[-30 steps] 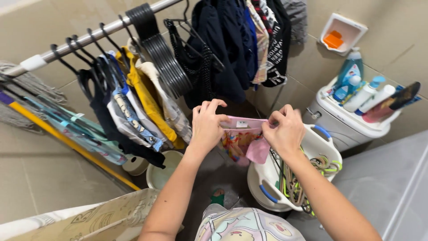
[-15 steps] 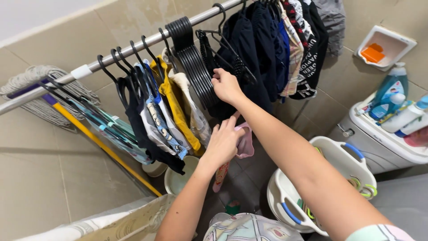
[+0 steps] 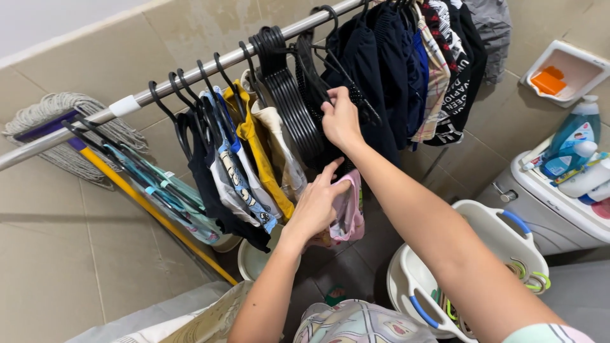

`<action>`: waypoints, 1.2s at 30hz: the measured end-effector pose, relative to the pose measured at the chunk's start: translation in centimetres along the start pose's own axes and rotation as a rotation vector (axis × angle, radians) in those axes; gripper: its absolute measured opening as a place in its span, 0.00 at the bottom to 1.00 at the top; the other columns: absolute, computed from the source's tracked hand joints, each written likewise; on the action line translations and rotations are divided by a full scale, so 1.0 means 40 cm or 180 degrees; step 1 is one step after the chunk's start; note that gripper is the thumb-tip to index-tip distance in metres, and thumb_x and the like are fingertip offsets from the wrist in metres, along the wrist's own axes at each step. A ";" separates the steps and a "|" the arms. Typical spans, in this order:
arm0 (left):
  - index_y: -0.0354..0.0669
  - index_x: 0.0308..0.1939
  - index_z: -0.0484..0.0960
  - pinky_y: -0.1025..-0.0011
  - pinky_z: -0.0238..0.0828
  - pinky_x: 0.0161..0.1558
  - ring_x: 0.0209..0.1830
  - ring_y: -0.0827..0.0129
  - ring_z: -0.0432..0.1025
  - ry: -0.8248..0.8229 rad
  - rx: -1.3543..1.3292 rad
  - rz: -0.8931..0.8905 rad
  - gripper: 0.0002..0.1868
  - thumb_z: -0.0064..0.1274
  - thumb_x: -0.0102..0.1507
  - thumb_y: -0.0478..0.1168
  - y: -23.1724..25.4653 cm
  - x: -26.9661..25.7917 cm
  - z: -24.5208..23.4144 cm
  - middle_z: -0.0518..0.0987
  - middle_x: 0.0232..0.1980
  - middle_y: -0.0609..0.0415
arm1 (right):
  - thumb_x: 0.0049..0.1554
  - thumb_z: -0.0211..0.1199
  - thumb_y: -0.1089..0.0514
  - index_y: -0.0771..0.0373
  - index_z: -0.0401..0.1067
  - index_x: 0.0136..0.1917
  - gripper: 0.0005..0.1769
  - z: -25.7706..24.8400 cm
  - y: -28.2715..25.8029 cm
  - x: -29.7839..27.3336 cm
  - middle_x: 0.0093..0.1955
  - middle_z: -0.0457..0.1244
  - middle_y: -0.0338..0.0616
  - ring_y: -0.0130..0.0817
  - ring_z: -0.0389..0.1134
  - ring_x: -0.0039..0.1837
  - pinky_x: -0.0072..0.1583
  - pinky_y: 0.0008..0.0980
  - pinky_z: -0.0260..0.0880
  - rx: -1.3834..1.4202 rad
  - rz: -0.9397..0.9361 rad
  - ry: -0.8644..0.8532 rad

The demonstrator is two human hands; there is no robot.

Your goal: Hanging washed clothes on hangers and placing them on a drying rack.

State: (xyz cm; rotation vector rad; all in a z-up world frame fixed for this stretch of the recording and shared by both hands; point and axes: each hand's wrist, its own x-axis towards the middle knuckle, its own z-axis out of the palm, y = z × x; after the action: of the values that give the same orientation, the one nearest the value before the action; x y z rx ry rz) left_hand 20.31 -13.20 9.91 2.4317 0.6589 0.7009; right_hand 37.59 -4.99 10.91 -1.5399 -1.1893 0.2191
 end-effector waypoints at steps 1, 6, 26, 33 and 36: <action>0.41 0.55 0.81 0.54 0.68 0.61 0.67 0.45 0.69 0.0039 -0.0163 -0.0026 0.29 0.48 0.51 0.21 0.001 0.009 0.003 0.61 0.77 0.42 | 0.65 0.52 0.61 0.68 0.66 0.64 0.15 -0.039 -0.017 -0.032 0.47 0.69 0.54 0.48 0.72 0.50 0.55 0.43 0.69 -0.0180 -0.0087 0.0140; 0.39 0.56 0.78 0.61 0.70 0.63 0.69 0.50 0.69 -0.0073 -0.0947 0.0122 0.32 0.43 0.50 0.16 -0.061 0.063 0.037 0.59 0.79 0.42 | 0.67 0.52 0.59 0.67 0.69 0.69 0.19 -0.345 -0.056 -0.341 0.46 0.66 0.49 0.36 0.66 0.46 0.50 0.35 0.65 -0.0421 -0.0141 0.0590; 0.37 0.55 0.80 0.64 0.66 0.49 0.48 0.50 0.71 -0.0934 -0.0851 0.1466 0.27 0.61 0.50 0.26 0.192 0.177 0.139 0.76 0.45 0.47 | 0.69 0.51 0.53 0.62 0.72 0.69 0.20 -0.534 0.059 -0.673 0.53 0.64 0.49 0.34 0.60 0.45 0.49 0.35 0.61 0.1512 0.1127 -0.0434; 0.34 0.45 0.77 0.68 0.69 0.48 0.45 0.64 0.70 -0.1139 -0.1950 0.1308 0.12 0.53 0.59 0.21 0.144 0.161 0.179 0.72 0.44 0.53 | 0.63 0.50 0.50 0.52 0.67 0.69 0.22 -0.675 0.002 -0.617 0.63 0.63 0.42 0.43 0.66 0.58 0.54 0.47 0.62 -0.1851 -0.0042 -0.1845; 0.40 0.52 0.76 0.69 0.70 0.43 0.39 0.67 0.70 -0.1118 -0.2504 0.0163 0.14 0.50 0.64 0.23 0.089 0.159 0.194 0.73 0.42 0.55 | 0.52 0.57 0.55 0.51 0.70 0.65 0.25 -0.736 0.027 -0.652 0.64 0.62 0.39 0.42 0.65 0.57 0.51 0.47 0.61 -0.2850 -0.0418 -0.1929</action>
State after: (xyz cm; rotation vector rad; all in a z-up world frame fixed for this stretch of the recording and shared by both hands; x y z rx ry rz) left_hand 30.74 -14.85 8.49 1.7669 0.1286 0.4182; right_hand 45.94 -43.41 9.13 -2.2334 -2.0356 0.0548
